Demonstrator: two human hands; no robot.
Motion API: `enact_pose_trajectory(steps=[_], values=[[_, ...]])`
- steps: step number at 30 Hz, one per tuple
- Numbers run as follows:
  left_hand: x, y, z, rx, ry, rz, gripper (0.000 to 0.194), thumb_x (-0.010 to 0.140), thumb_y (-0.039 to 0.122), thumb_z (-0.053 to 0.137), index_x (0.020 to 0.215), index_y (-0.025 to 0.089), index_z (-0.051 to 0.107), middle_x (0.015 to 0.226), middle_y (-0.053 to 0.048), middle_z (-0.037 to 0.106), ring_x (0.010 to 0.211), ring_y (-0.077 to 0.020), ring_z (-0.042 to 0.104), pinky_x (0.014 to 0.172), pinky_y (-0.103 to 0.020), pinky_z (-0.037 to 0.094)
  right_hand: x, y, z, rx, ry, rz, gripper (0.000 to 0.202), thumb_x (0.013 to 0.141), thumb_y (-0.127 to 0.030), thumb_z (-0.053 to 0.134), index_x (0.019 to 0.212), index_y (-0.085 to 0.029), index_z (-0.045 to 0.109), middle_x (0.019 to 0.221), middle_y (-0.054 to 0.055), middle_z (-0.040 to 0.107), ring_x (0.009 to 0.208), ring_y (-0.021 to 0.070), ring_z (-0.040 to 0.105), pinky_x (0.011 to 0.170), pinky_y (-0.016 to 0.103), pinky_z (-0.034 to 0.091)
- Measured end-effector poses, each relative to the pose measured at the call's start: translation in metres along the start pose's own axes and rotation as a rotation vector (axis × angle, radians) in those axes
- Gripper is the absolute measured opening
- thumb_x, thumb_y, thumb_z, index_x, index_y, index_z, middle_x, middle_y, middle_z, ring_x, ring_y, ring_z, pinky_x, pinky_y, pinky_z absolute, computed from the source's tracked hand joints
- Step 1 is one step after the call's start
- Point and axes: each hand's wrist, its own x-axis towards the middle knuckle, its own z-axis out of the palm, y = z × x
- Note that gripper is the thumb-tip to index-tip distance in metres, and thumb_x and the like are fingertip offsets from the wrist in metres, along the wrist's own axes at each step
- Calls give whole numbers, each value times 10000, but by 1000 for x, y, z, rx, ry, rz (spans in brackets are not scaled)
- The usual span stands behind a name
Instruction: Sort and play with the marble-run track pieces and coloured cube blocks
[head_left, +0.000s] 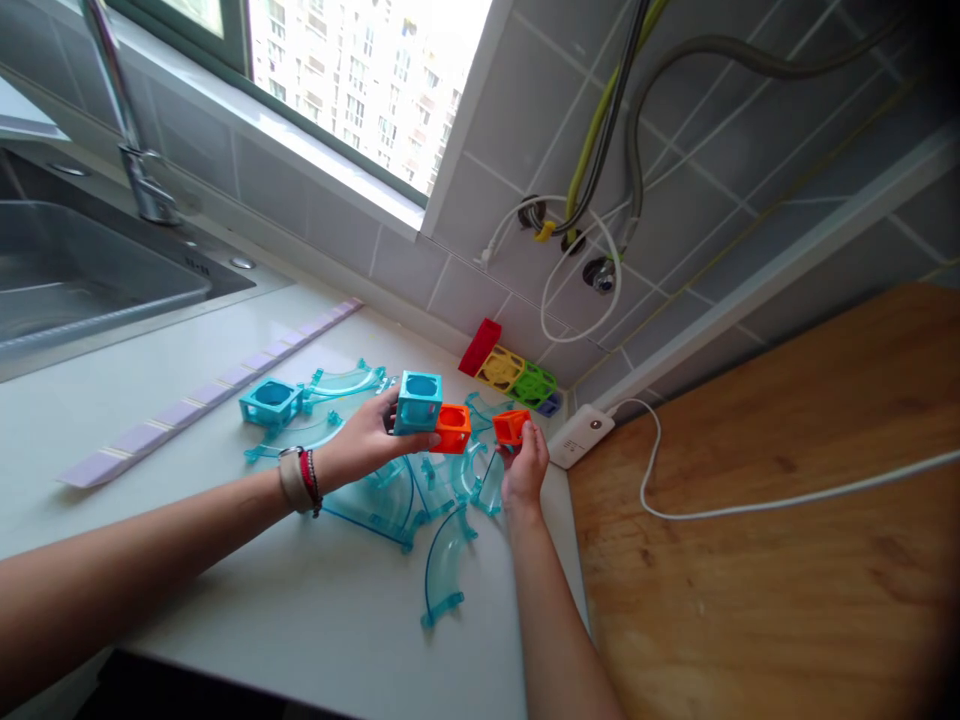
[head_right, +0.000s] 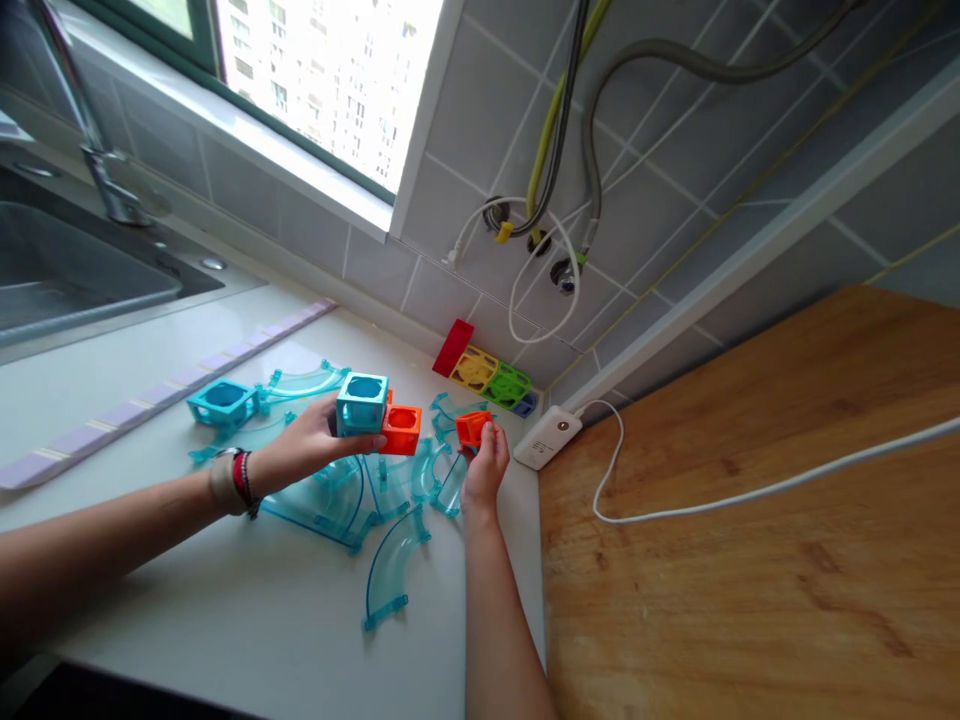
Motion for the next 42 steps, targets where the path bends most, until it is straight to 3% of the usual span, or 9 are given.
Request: enact_pose_trajectory(steps=[4,8,14,22,27,35,39,42], values=[[0,-2,1,-12,-41,16,457,756,420,843,1048,180,586,925,-17,694,819,-178,667,735,-299,567,-4,-15,6,184,-50,-8,412,825,-523,729,1070,-213,612,961,17,675,792,141,656,673,251,547],[-2,-2,2,22,-110,25,486,767,417,837,1120,180,602,959,-24,700,838,-177,665,756,-304,558,-17,-32,15,212,-91,-111,450,840,-499,749,1147,-224,568,1014,33,683,822,148,668,729,276,547],[-2,1,4,73,-149,49,494,783,417,817,1157,174,605,1000,-34,708,892,-187,659,820,-322,540,-45,-48,28,43,-202,-350,368,886,-421,729,1160,-201,619,1109,90,677,999,211,674,885,360,543],[-5,9,2,118,-256,63,486,797,414,794,1181,173,622,1001,-36,732,866,-190,664,785,-308,534,-56,-47,29,-137,-335,-413,397,872,-436,725,1177,-199,635,1146,98,681,1034,243,678,913,381,549],[-4,7,1,41,-262,19,503,794,422,793,1193,168,620,1036,-49,740,894,-204,683,802,-316,548,-60,-48,29,-156,-379,-370,412,872,-434,716,1217,-228,625,1188,100,670,1094,262,660,948,395,540],[-1,8,0,-85,-148,33,454,788,398,796,1133,152,632,1014,-57,712,896,-201,673,790,-306,556,-65,-38,35,-46,-445,-212,666,795,-433,778,1373,-243,507,1262,108,656,1060,257,674,917,389,554],[-1,7,-1,-119,-77,39,433,790,363,798,1125,160,614,997,-45,700,847,-181,659,744,-278,550,-62,-33,36,-62,-434,-190,514,819,-419,772,1258,-215,598,1140,92,714,947,229,687,854,361,560],[0,6,-1,-136,-63,31,451,774,340,808,1135,165,602,997,-41,700,837,-181,660,740,-278,553,-61,-33,38,-40,-499,-148,370,866,-440,717,1147,-206,658,1044,74,727,885,216,676,808,350,567]])
